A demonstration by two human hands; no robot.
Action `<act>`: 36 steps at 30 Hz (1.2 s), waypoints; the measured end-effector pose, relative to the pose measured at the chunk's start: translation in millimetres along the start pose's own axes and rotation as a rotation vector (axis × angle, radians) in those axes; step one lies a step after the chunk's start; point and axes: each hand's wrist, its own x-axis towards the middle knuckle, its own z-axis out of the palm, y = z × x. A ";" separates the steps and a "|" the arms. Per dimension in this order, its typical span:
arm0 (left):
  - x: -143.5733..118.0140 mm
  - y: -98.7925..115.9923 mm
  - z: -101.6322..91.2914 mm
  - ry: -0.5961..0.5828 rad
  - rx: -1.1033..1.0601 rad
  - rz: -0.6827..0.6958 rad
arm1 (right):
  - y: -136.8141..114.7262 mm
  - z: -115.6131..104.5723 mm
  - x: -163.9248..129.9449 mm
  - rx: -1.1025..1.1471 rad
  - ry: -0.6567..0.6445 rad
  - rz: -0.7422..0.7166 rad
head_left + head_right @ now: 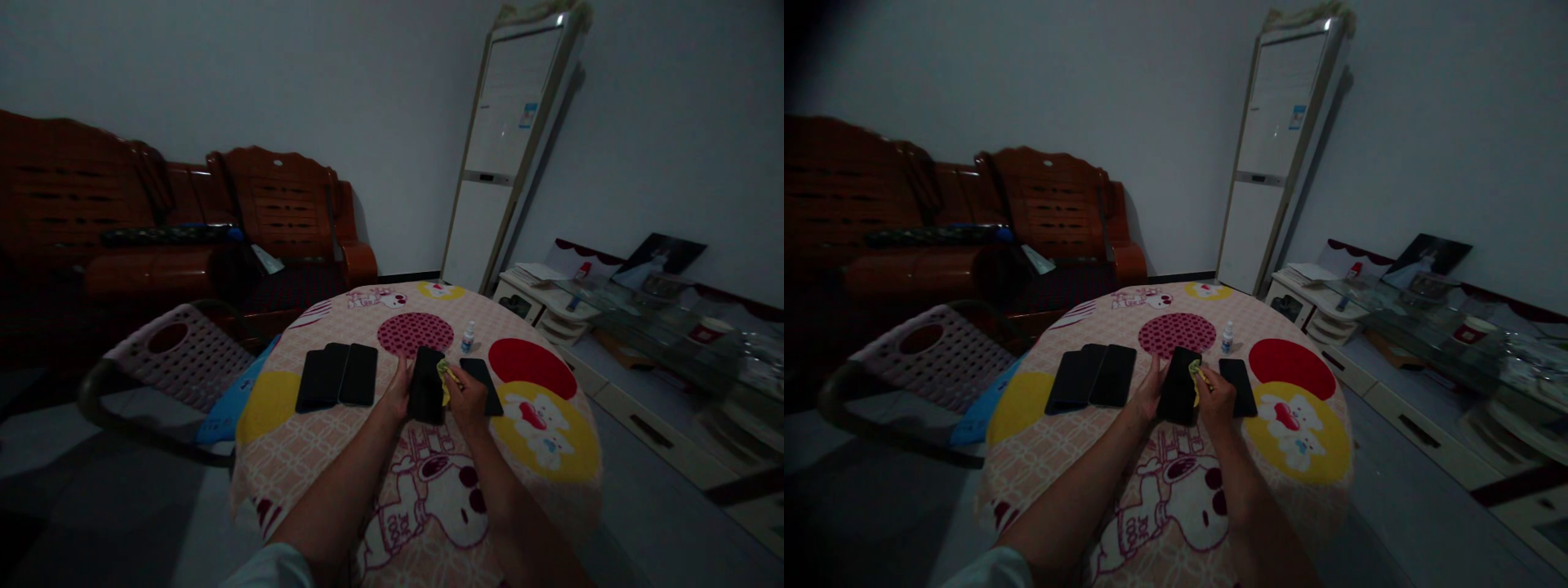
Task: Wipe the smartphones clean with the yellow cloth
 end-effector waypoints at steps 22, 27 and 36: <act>-11.1 -20.6 11.4 -0.085 0.321 -0.173 | 4.9 1.4 4.5 -0.313 -0.069 -0.046; -4.5 -14.6 5.0 0.073 0.240 -0.124 | -3.8 10.7 -7.1 -0.230 -0.217 -0.132; -9.4 -13.9 5.9 -0.043 0.382 -0.178 | 6.3 6.4 -1.2 -0.346 -0.115 -0.073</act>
